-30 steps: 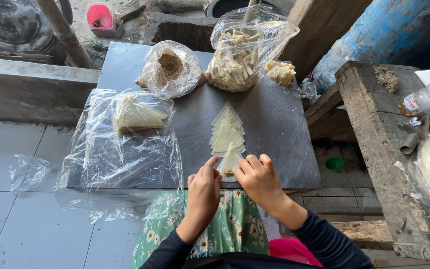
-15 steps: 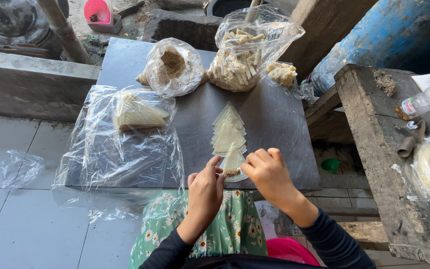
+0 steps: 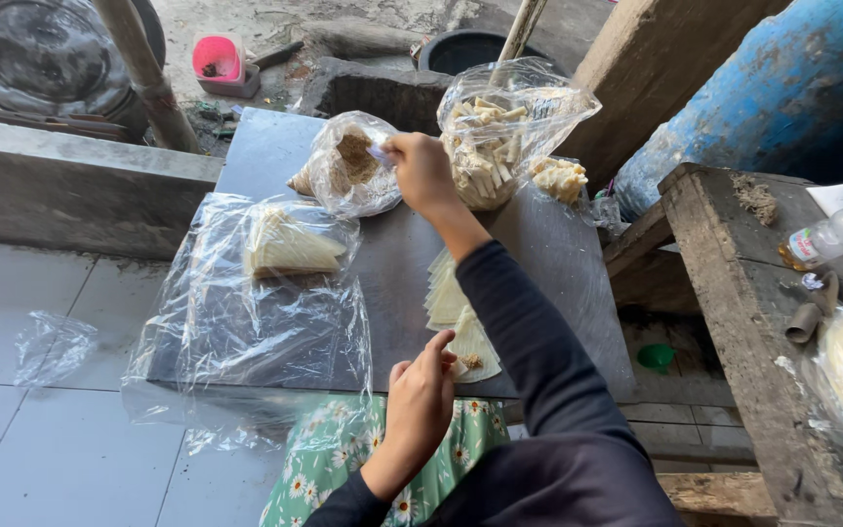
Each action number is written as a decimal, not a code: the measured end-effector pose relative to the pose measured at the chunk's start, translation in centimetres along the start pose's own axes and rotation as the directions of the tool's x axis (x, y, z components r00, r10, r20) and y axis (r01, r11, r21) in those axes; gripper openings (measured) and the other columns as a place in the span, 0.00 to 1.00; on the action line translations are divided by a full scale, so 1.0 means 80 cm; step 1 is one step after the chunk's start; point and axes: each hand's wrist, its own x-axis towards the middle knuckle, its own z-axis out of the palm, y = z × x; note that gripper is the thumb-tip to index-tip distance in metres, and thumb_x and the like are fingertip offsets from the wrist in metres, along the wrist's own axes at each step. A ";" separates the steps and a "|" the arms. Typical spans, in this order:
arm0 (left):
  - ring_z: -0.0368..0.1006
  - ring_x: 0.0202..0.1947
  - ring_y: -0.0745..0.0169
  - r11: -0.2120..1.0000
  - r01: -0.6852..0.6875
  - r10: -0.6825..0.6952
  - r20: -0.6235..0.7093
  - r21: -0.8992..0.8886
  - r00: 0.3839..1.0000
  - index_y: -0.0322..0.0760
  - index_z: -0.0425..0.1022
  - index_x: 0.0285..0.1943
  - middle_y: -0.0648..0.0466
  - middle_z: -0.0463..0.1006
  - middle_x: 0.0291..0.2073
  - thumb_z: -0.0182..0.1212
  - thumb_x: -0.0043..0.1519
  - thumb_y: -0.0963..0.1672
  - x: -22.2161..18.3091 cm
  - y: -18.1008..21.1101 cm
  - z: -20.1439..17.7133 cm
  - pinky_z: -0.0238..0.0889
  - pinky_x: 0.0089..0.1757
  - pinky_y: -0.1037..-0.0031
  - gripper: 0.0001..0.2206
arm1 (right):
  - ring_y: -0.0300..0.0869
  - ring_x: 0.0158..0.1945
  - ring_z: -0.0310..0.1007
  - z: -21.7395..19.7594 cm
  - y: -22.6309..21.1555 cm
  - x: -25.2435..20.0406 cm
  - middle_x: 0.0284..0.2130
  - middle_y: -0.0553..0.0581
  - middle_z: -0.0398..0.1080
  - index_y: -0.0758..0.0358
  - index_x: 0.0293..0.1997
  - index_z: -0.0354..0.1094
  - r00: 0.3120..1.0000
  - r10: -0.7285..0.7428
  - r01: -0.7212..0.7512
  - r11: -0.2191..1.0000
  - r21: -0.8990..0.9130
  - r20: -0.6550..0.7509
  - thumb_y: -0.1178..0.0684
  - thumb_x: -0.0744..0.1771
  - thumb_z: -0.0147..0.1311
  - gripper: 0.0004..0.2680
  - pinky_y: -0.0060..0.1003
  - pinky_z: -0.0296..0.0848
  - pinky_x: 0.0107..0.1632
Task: The person prepares dumplings by taking small pieces of filling from a plastic bag and placing them onto thin dough wrappers before folding and pressing the dough to seal it.
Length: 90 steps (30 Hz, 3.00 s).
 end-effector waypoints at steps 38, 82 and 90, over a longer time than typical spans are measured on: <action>0.79 0.40 0.56 0.985 -0.018 0.011 0.042 0.172 0.999 0.38 0.67 0.65 0.54 0.81 0.40 0.63 0.59 0.41 0.014 0.007 0.013 0.61 0.47 0.64 0.23 | 0.50 0.50 0.70 -0.148 -0.101 -0.381 0.42 0.53 0.72 0.56 0.40 0.75 0.872 0.423 -0.489 0.769 -0.411 -0.246 0.50 0.63 0.62 0.06 0.49 0.61 0.54; 0.79 0.36 0.48 0.993 -0.053 0.014 0.345 0.103 0.938 0.39 0.69 0.57 0.52 0.82 0.32 0.65 0.57 0.41 0.081 -0.020 -0.004 0.70 0.39 0.62 0.18 | 0.53 0.37 0.79 -0.176 -0.064 -0.276 0.32 0.62 0.76 0.67 0.41 0.70 0.726 0.522 -0.518 0.843 -0.143 0.447 0.56 0.62 0.63 0.09 0.43 0.74 0.41; 0.78 0.40 0.62 0.941 -0.292 0.199 0.417 0.172 0.887 0.43 0.72 0.56 0.61 0.84 0.30 0.62 0.59 0.39 0.076 -0.019 -0.017 0.59 0.43 0.63 0.16 | 0.50 0.46 0.71 -0.178 -0.056 -0.301 0.39 0.56 0.68 0.62 0.37 0.72 0.901 0.230 -0.220 0.973 -0.067 0.367 0.58 0.63 0.61 0.03 0.44 0.68 0.52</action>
